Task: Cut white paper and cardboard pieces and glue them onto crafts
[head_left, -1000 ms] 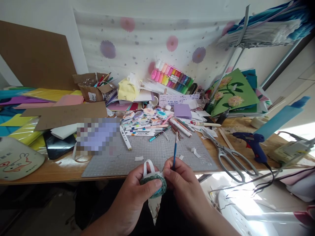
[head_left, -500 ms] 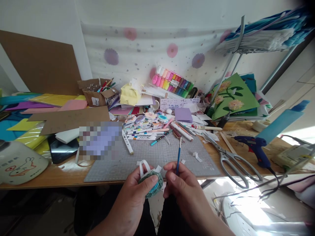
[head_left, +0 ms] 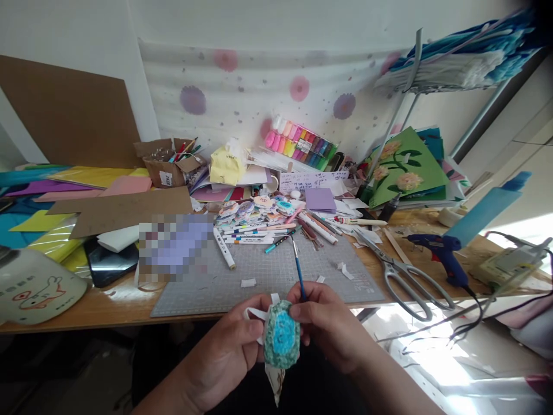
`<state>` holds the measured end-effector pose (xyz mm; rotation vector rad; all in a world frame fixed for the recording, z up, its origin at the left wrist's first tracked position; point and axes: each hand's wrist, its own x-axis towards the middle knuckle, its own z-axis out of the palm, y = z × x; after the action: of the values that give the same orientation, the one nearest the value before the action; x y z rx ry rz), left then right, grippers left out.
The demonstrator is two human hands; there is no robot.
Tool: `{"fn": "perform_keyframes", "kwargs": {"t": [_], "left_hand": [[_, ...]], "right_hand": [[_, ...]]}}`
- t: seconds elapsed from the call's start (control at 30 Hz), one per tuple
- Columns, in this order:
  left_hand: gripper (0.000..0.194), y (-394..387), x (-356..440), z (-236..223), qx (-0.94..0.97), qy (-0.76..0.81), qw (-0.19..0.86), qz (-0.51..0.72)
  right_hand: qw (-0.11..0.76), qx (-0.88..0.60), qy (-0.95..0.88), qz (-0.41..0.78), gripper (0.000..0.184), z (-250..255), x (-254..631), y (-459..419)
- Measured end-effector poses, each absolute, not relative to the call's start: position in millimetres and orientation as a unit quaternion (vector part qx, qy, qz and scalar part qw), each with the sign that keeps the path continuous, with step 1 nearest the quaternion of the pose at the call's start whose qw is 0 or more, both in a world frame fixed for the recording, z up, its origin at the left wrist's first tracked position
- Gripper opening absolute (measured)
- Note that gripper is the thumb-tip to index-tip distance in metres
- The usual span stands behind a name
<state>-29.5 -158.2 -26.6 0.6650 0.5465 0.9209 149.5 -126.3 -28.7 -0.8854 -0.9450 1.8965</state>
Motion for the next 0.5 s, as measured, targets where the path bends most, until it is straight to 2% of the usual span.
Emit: {"fn": "perform_keyframes", "kwargs": {"t": [0.17, 0.3, 0.37, 0.43, 0.5], "left_hand": [[0.032, -157, -31, -27, 0.328, 0.257, 0.814, 0.405], [0.018, -152, -30, -34, 0.304, 0.329, 0.792, 0.415], [0.016, -151, -29, -38, 0.274, 0.349, 0.786, 0.43], [0.019, -150, -29, -41, 0.232, 0.349, 0.79, 0.447], [0.021, -149, -31, -44, 0.183, 0.347, 0.796, 0.461]], "right_hand": [[0.367, -0.389, -0.425, 0.73, 0.013, -29, 145, -123], [0.339, -0.402, -0.493, 0.693, 0.015, -29, 144, -121], [0.347, -0.398, -0.533, 0.661, 0.024, -31, 154, -115], [0.387, -0.43, -0.586, 0.566, 0.038, -34, 177, -102], [0.41, -0.529, -0.642, 0.374, 0.043, -37, 213, -83]]}}
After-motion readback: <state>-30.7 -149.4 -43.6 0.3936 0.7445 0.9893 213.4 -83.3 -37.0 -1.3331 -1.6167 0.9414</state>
